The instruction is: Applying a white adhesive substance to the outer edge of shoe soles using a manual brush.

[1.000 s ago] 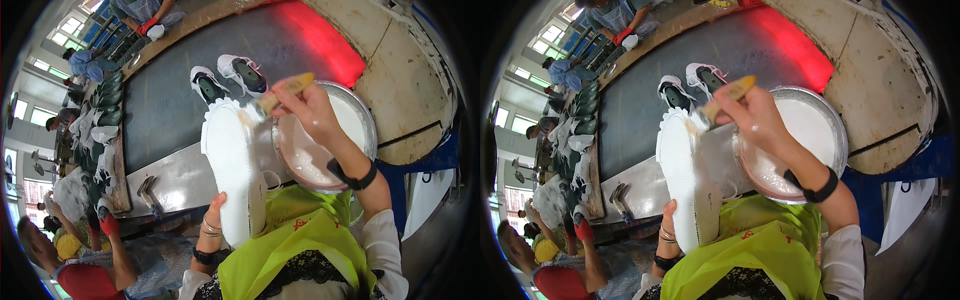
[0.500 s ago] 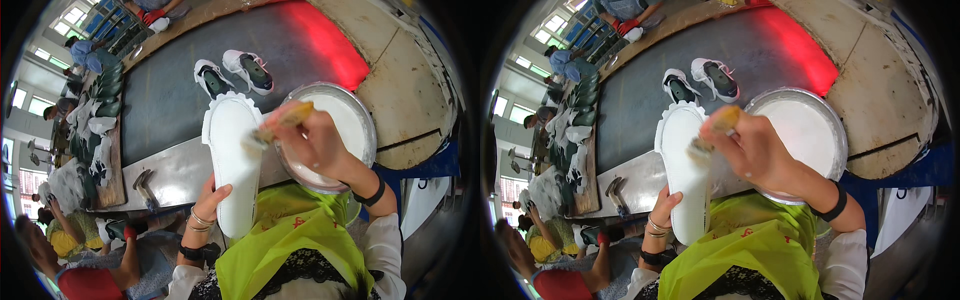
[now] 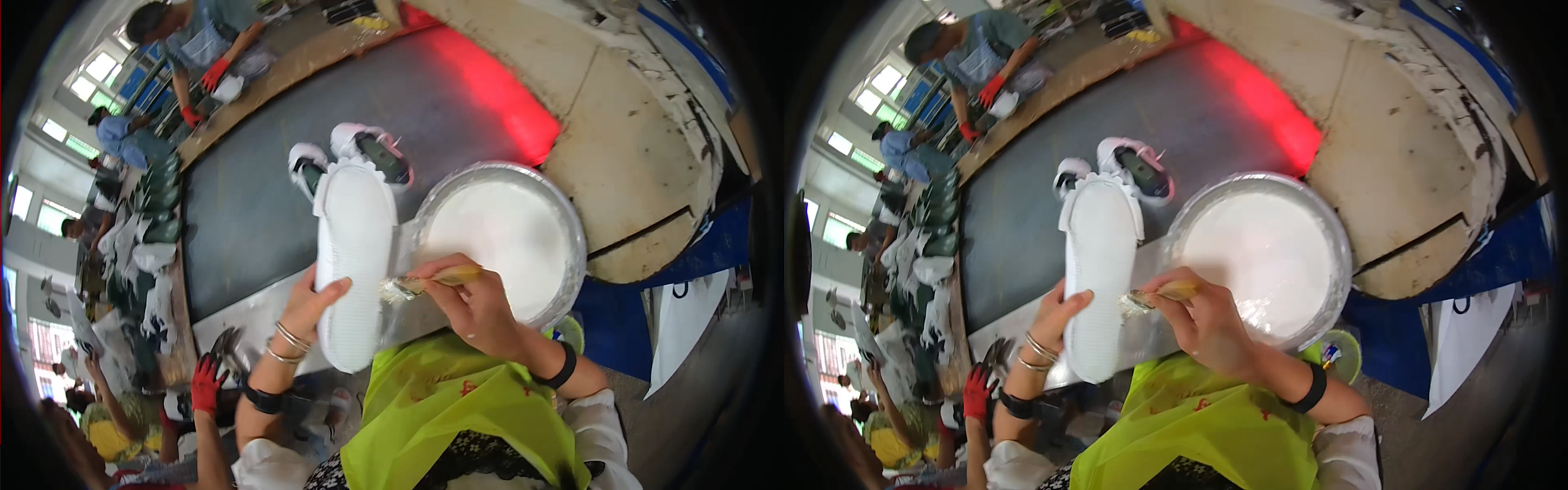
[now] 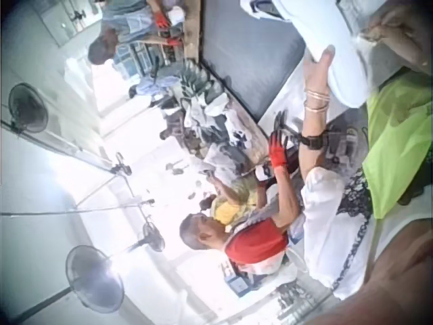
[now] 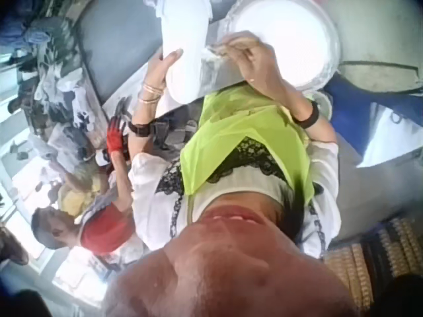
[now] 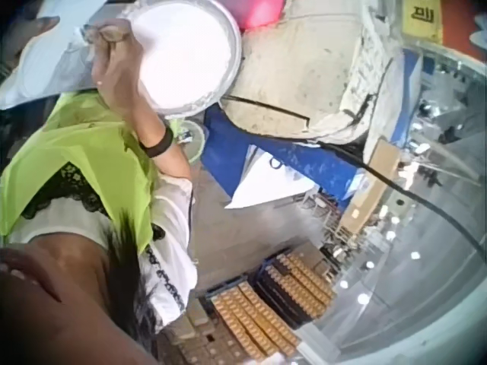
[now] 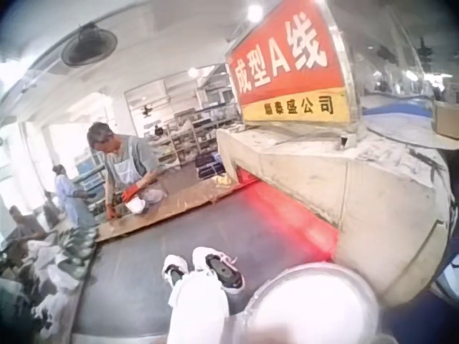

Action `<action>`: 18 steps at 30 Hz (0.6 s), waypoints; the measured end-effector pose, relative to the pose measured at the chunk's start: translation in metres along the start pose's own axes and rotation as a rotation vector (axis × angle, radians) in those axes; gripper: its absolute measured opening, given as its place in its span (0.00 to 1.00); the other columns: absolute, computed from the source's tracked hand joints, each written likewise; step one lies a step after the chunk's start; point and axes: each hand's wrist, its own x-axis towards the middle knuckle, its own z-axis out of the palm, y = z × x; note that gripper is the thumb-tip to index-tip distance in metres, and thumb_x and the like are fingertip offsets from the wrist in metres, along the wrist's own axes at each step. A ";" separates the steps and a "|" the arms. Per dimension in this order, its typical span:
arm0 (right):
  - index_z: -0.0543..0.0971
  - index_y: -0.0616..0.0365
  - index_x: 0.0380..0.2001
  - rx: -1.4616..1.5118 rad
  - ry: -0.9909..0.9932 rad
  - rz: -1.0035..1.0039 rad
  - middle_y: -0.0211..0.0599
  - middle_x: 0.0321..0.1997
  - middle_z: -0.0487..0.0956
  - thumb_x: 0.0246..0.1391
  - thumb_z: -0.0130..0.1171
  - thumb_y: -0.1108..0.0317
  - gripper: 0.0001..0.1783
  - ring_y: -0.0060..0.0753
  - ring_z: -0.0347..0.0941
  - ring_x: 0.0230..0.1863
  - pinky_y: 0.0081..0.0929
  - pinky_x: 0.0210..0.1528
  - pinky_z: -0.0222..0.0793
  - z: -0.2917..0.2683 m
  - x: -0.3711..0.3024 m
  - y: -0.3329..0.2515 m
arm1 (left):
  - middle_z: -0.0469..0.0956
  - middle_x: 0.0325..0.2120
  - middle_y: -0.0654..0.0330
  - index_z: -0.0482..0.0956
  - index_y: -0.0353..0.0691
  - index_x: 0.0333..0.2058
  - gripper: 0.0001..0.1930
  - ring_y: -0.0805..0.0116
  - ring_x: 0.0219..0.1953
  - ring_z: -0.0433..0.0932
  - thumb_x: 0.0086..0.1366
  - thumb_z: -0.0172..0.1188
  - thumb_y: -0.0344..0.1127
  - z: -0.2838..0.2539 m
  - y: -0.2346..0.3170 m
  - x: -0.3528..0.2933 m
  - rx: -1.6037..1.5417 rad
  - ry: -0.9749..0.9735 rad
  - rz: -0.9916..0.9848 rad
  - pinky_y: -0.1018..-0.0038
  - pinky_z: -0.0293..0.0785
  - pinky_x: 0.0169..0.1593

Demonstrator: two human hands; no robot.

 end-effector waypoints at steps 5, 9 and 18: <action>0.73 0.67 0.40 0.109 0.467 0.042 0.42 0.44 0.76 0.60 0.51 0.78 0.05 0.32 0.76 0.45 0.28 0.47 0.74 -0.060 -0.003 -0.011 | 0.77 0.45 0.51 0.67 0.33 0.56 0.32 0.60 0.42 0.80 0.56 0.66 0.43 0.043 0.098 0.146 0.170 -0.162 -0.135 0.62 0.77 0.47; 0.73 0.67 0.38 -0.160 0.666 0.136 0.46 0.43 0.78 0.58 0.53 0.79 0.05 0.32 0.76 0.45 0.27 0.48 0.73 -0.098 -0.023 -0.008 | 0.77 0.47 0.51 0.69 0.34 0.55 0.31 0.60 0.46 0.79 0.59 0.62 0.48 0.083 0.114 0.345 0.211 -0.282 -0.224 0.62 0.75 0.51; 0.73 0.65 0.43 -0.425 0.864 0.271 0.47 0.48 0.75 0.62 0.52 0.70 0.10 0.35 0.76 0.43 0.29 0.44 0.76 -0.149 -0.029 -0.002 | 0.48 0.68 0.53 0.39 0.51 0.69 0.49 0.39 0.65 0.54 0.56 0.61 0.52 0.341 0.034 0.466 0.642 0.255 -0.066 0.50 0.55 0.64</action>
